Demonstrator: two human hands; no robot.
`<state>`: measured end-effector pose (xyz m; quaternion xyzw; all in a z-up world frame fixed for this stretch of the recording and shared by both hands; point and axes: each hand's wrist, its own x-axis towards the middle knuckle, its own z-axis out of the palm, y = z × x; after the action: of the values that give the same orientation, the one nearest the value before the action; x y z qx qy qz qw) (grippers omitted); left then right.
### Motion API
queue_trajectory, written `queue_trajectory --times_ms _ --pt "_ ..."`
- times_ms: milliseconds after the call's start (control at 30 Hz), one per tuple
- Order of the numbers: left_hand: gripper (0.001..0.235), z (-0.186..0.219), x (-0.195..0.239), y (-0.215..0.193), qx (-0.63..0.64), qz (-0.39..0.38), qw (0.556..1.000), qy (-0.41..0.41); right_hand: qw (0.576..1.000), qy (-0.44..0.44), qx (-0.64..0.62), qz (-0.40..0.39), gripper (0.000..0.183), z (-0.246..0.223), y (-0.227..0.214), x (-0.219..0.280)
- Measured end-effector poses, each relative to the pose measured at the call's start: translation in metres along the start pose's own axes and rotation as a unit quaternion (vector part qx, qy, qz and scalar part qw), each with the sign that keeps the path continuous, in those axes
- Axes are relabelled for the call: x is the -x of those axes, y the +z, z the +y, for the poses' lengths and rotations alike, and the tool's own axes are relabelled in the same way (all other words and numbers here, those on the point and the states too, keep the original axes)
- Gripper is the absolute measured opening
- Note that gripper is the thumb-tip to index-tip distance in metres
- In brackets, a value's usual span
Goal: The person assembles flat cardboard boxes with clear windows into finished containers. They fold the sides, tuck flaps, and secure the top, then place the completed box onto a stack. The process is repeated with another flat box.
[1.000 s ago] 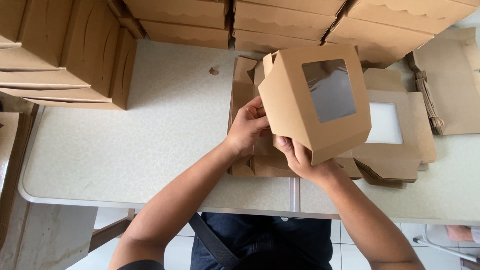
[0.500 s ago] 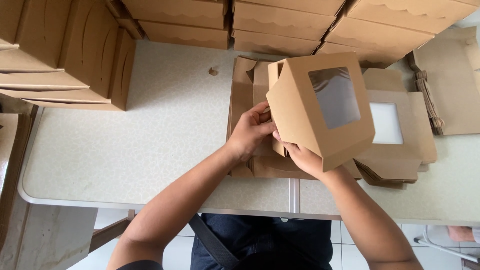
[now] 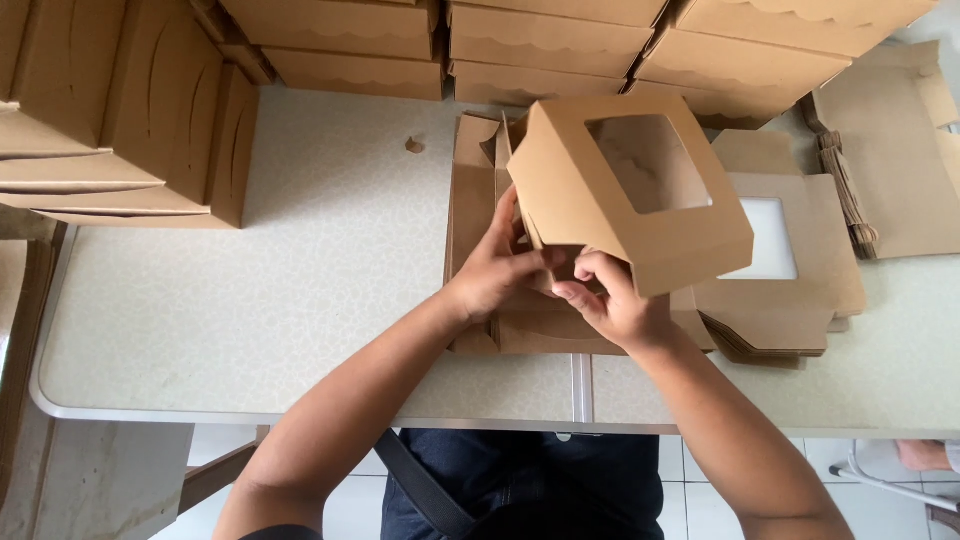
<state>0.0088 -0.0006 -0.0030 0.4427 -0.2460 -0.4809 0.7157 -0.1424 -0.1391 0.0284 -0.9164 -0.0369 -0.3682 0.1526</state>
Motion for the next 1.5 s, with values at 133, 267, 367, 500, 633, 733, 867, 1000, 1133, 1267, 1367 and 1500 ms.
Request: queue_trajectory --times_ms 133,267,367,500,633,733,867,1000,1133,1267,1367,1500 --pt "0.079 0.017 0.002 -0.007 0.041 0.067 0.997 -0.008 0.998 0.008 0.006 0.064 0.031 0.012 -0.015 -0.002" --pt "0.046 0.026 -0.002 -0.020 0.076 0.165 0.983 -0.030 0.987 0.051 0.037 0.150 0.027 0.028 -0.035 -0.009" --pt "0.039 0.034 -0.002 -0.020 0.111 0.244 0.962 -0.051 0.977 0.095 -0.003 0.192 0.022 0.013 -0.045 -0.025" --pt "0.036 0.014 -0.011 -0.032 0.145 0.264 0.953 -0.025 0.963 0.185 -0.126 0.150 0.032 0.001 -0.038 -0.028" --pt "0.035 0.015 -0.007 -0.029 0.123 0.226 0.966 0.001 0.959 0.215 -0.128 0.132 0.035 0.054 -0.009 0.030" --pt "0.030 -0.017 -0.012 -0.047 0.139 0.182 0.973 0.039 0.937 0.293 -0.136 0.132 0.022 0.055 -0.003 0.033" --pt "0.028 -0.123 -0.043 -0.147 -0.203 0.168 0.937 0.229 0.844 0.401 -0.279 0.223 0.015 0.086 0.014 0.061" --pt "0.069 0.001 -0.003 -0.026 -0.165 0.035 0.940 0.297 0.816 0.397 -0.336 0.252 0.024 0.120 0.028 0.093" --pt "0.069 0.027 0.012 0.005 -0.191 -0.002 0.932 0.306 0.781 0.395 -0.387 0.288 0.026 0.100 0.022 0.072" --pt "0.073 0.015 0.010 0.007 -0.211 -0.042 0.921 0.324 0.802 0.370 -0.364 0.296 0.025 0.096 0.017 0.065" --pt "0.074 0.005 0.006 0.004 -0.214 -0.065 0.914 0.338 0.819 0.347 -0.344 0.302 0.025 0.094 0.015 0.056" --pt "0.072 -0.003 0.007 -0.002 -0.205 -0.069 0.916 0.337 0.842 0.312 -0.312 0.310 0.025 0.083 0.012 0.050"
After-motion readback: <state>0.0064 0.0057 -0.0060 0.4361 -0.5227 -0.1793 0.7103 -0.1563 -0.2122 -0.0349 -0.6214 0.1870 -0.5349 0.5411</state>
